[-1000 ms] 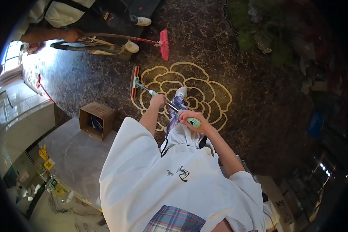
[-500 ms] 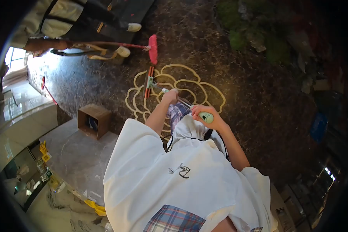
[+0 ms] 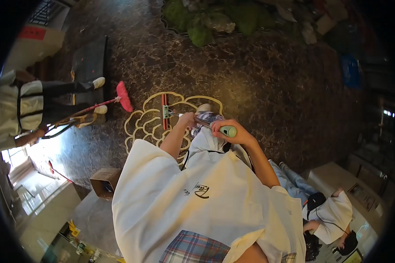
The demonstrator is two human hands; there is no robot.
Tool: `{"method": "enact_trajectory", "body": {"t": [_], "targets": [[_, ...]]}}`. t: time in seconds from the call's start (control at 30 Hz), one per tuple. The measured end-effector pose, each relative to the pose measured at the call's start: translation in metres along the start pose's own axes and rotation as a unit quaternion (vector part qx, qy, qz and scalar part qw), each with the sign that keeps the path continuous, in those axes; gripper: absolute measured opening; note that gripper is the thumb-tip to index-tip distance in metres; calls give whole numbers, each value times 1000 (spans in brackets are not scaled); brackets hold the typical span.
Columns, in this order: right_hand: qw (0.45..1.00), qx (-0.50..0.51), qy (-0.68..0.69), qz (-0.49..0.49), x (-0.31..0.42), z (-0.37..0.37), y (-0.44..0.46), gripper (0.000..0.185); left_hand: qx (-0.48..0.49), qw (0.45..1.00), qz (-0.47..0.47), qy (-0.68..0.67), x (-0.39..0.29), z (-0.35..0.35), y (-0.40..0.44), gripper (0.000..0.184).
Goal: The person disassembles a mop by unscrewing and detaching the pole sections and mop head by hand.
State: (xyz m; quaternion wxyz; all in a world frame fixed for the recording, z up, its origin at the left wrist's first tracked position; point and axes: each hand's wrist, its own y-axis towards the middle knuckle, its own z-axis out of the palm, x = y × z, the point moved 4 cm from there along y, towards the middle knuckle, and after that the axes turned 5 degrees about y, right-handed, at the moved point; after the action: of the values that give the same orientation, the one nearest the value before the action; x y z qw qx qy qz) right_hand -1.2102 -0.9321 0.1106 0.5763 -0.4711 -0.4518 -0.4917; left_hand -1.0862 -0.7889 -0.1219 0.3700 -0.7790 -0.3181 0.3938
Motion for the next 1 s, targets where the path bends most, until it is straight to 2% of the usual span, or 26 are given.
{"method": "enact_trajectory", "body": {"t": [0.13, 0.23, 0.3, 0.4, 0.47, 0.6, 0.63, 0.7, 0.73, 0.77, 0.8, 0.83, 0.87, 0.93, 0.97, 1.0], "targets": [[999, -17, 22, 20, 8, -42, -16, 12, 17, 997, 35, 67, -54, -16, 1, 17], [999, -33, 17, 10, 15, -80, -25, 9, -4, 1000, 3, 26, -77, -10, 22, 21], [994, -98, 24, 40, 18, -108, -24, 9, -154, 987, -34, 11, -89, -16, 32, 26], [982, -161, 89, 33, 7, -146, -19, 11, -170, 983, -65, -7, -114, -35, 38, 28], [982, -176, 59, 18, 0, -163, -19, 10, -174, 982, -73, 5, -125, -41, 46, 28], [992, -113, 57, -8, -2, -200, -17, 9, -129, 984, -106, 64, -130, -38, 69, 30], [995, -90, 46, -6, 0, -208, -17, 10, -197, 968, -48, 151, -135, -41, 74, 30], [997, -71, 40, 10, 7, -222, -14, 11, -278, 933, 48, 224, -141, -47, 84, 35], [996, -75, 49, 11, 12, -226, -11, 11, -270, 934, 47, 228, -143, -54, 87, 35], [997, -68, 32, 9, 18, -229, -6, 11, -170, 977, 12, 128, -139, -58, 95, 38], [998, -55, 12, 6, 24, -234, -1, 11, -71, 997, -26, 19, -138, -56, 98, 40], [999, -44, -14, 1, 35, -239, 2, 10, -100, 994, 1, -37, -146, -63, 94, 42], [999, -38, -11, -1, 45, -247, 5, 10, -103, 994, -5, -39, -148, -66, 96, 42], [999, -33, 26, -22, 66, -259, 5, 11, -108, 990, 54, -76, -155, -62, 93, 39], [999, -29, 11, -24, 78, -264, 3, 12, -157, 982, 41, -102, -171, -69, 80, 36], [999, -19, 13, -25, 88, -269, 3, 12, -161, 981, 33, -107, -187, -76, 71, 36]]}}
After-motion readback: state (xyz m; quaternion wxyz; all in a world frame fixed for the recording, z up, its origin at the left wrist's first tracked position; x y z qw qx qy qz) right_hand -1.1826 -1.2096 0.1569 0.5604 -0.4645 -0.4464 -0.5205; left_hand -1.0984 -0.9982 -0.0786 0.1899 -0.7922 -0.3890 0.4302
